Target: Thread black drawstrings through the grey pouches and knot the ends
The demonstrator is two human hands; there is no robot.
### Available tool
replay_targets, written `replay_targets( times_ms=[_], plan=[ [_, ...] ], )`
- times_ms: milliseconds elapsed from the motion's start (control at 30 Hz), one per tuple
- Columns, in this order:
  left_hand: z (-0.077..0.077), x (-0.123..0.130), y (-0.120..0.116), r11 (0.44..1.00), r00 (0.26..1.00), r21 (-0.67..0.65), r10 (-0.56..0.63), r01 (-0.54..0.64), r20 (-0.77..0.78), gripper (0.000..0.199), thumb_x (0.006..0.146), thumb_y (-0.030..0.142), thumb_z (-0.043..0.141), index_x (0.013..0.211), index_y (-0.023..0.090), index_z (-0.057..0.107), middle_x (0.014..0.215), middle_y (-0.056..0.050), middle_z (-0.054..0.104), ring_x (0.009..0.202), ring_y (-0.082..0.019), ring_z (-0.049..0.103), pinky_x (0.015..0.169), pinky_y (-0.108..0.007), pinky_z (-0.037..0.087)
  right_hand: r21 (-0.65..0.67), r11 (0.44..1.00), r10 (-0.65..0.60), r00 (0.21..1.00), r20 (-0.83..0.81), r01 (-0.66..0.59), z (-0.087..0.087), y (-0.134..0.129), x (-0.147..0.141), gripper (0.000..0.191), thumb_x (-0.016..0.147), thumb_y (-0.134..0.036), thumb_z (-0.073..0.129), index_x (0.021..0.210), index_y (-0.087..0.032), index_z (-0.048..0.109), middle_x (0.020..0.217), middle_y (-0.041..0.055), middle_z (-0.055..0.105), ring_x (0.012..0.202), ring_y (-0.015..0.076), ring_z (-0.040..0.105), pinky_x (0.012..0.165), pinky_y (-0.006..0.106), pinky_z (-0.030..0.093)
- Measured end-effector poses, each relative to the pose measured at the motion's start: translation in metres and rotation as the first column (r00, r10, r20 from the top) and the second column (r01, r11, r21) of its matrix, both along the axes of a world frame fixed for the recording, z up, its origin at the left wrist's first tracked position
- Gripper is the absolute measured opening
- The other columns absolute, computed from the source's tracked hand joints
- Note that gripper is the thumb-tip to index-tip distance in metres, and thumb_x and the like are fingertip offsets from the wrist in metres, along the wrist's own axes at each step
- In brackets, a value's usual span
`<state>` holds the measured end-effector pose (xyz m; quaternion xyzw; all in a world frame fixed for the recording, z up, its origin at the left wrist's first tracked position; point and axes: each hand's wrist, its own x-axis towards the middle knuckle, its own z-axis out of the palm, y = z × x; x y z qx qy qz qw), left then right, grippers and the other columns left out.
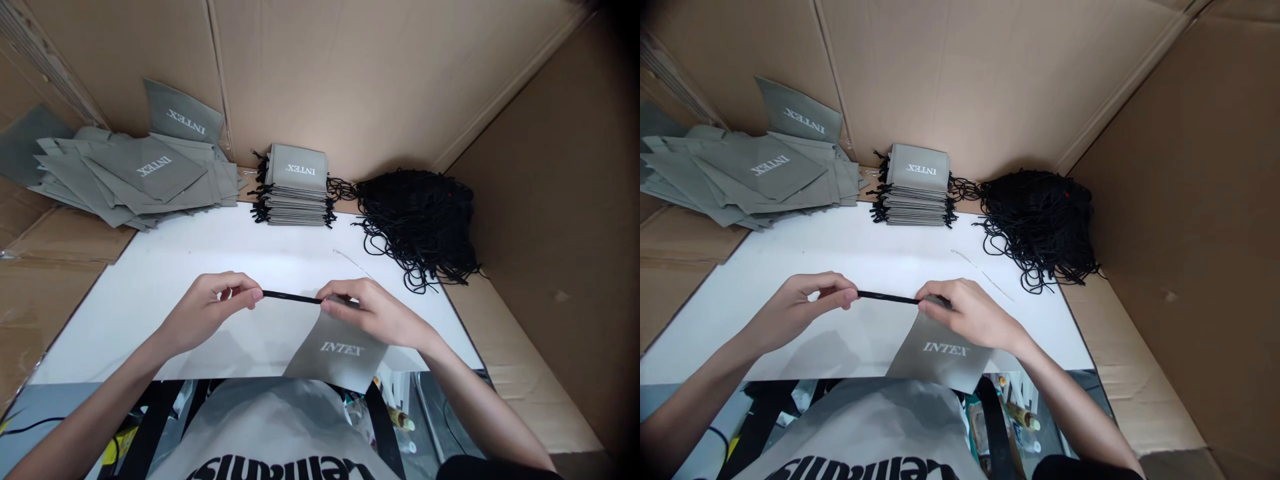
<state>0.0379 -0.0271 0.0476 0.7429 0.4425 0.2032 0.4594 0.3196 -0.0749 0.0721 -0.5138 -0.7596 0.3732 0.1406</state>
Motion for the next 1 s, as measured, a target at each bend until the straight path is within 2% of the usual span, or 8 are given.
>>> replay_targets(
  times_ms=[100, 167, 333, 433, 533, 667, 767, 1000],
  plan=[
    [0.0, 0.002, -0.001, 0.999, 1.0, -0.019, -0.031, 0.031, -0.002, 0.032, 0.091, 0.047, 0.056, 0.079, 0.022, 0.071, 0.075, 0.0, 0.068, 0.067, -0.014, 0.051, 0.059, -0.024, 0.038, -0.227, 0.974, -0.039, 0.987, -0.159, 0.002, -0.009, 0.003, 0.003, 0.022, 0.093, -0.035, 0.058, 0.097, -0.017, 0.07, 0.082, 0.0023, 0.069, 0.072, 0.0153, 0.058, 0.065, 0.027, 0.042],
    [-0.001, 0.004, -0.002, 0.999, 0.999, -0.028, -0.046, 0.046, -0.007, 0.032, 0.091, 0.046, 0.056, 0.077, 0.021, 0.071, 0.074, 0.001, 0.068, 0.066, -0.014, 0.05, 0.058, -0.024, 0.038, -0.329, 0.944, -0.072, 0.963, -0.259, -0.017, -0.013, 0.004, 0.003, 0.017, 0.09, -0.031, 0.06, 0.091, -0.016, 0.068, 0.082, 0.0025, 0.069, 0.073, 0.0149, 0.058, 0.066, 0.027, 0.043],
    [-0.001, 0.009, -0.003, 0.996, 0.998, -0.063, -0.057, 0.056, -0.002, 0.033, 0.091, 0.046, 0.056, 0.076, 0.021, 0.071, 0.073, 0.001, 0.067, 0.064, -0.013, 0.049, 0.058, -0.024, 0.038, -0.441, 0.885, -0.076, 0.889, -0.451, -0.148, -0.016, 0.003, -0.002, 0.008, 0.088, -0.02, 0.057, 0.088, -0.015, 0.063, 0.087, 0.0038, 0.07, 0.082, 0.0146, 0.06, 0.076, 0.027, 0.044],
    [0.0, 0.011, -0.003, 0.993, 0.998, -0.092, -0.067, 0.068, 0.009, 0.034, 0.091, 0.048, 0.056, 0.077, 0.021, 0.071, 0.074, 0.001, 0.067, 0.064, -0.013, 0.051, 0.06, -0.025, 0.039, -0.449, 0.877, -0.057, 0.891, -0.45, -0.17, -0.019, 0.003, -0.003, 0.024, 0.096, -0.033, 0.054, 0.1, -0.014, 0.067, 0.08, 0.0034, 0.069, 0.077, 0.0146, 0.059, 0.074, 0.027, 0.043],
    [0.001, 0.012, -0.003, 0.991, 0.997, -0.113, -0.072, 0.074, 0.02, 0.034, 0.09, 0.049, 0.057, 0.076, 0.021, 0.071, 0.074, 0.001, 0.067, 0.065, -0.013, 0.052, 0.061, -0.025, 0.039, -0.42, 0.894, -0.071, 0.877, -0.476, -0.155, -0.027, 0.004, -0.004, 0.036, 0.097, -0.046, 0.053, 0.098, -0.014, 0.07, 0.076, 0.0035, 0.069, 0.073, 0.0141, 0.058, 0.072, 0.028, 0.042],
    [0.003, 0.013, -0.005, 0.991, 0.998, -0.114, -0.062, 0.064, 0.025, 0.033, 0.09, 0.049, 0.058, 0.077, 0.022, 0.071, 0.073, 0.002, 0.067, 0.067, -0.013, 0.052, 0.061, -0.025, 0.038, -0.436, 0.894, -0.161, 0.833, -0.529, -0.104, -0.034, 0.006, -0.006, 0.035, 0.086, -0.049, 0.068, 0.087, -0.015, 0.072, 0.067, 0.0005, 0.065, 0.065, 0.012, 0.056, 0.065, 0.025, 0.041],
    [0.004, 0.011, -0.005, 0.995, 0.998, -0.087, -0.054, 0.055, 0.015, 0.032, 0.091, 0.048, 0.058, 0.077, 0.022, 0.071, 0.073, 0.002, 0.067, 0.066, -0.013, 0.052, 0.06, -0.025, 0.038, -0.419, 0.908, -0.215, 0.841, -0.496, -0.015, -0.032, 0.007, -0.009, 0.034, 0.08, -0.049, 0.074, 0.079, -0.015, 0.072, 0.061, -0.0017, 0.061, 0.059, 0.0104, 0.049, 0.058, 0.024, 0.036],
    [0.001, 0.007, -0.003, 0.998, 0.998, 0.033, -0.054, 0.055, -0.032, 0.03, 0.092, 0.047, 0.057, 0.083, 0.025, 0.074, 0.083, 0.001, 0.073, 0.071, -0.015, 0.058, 0.063, -0.025, 0.043, -0.306, 0.95, -0.202, 0.881, -0.428, 0.069, -0.018, 0.007, -0.012, 0.036, 0.084, -0.048, 0.069, 0.07, -0.015, 0.071, 0.06, -0.0016, 0.06, 0.054, 0.0089, 0.039, 0.051, 0.025, 0.028]
  ],
)
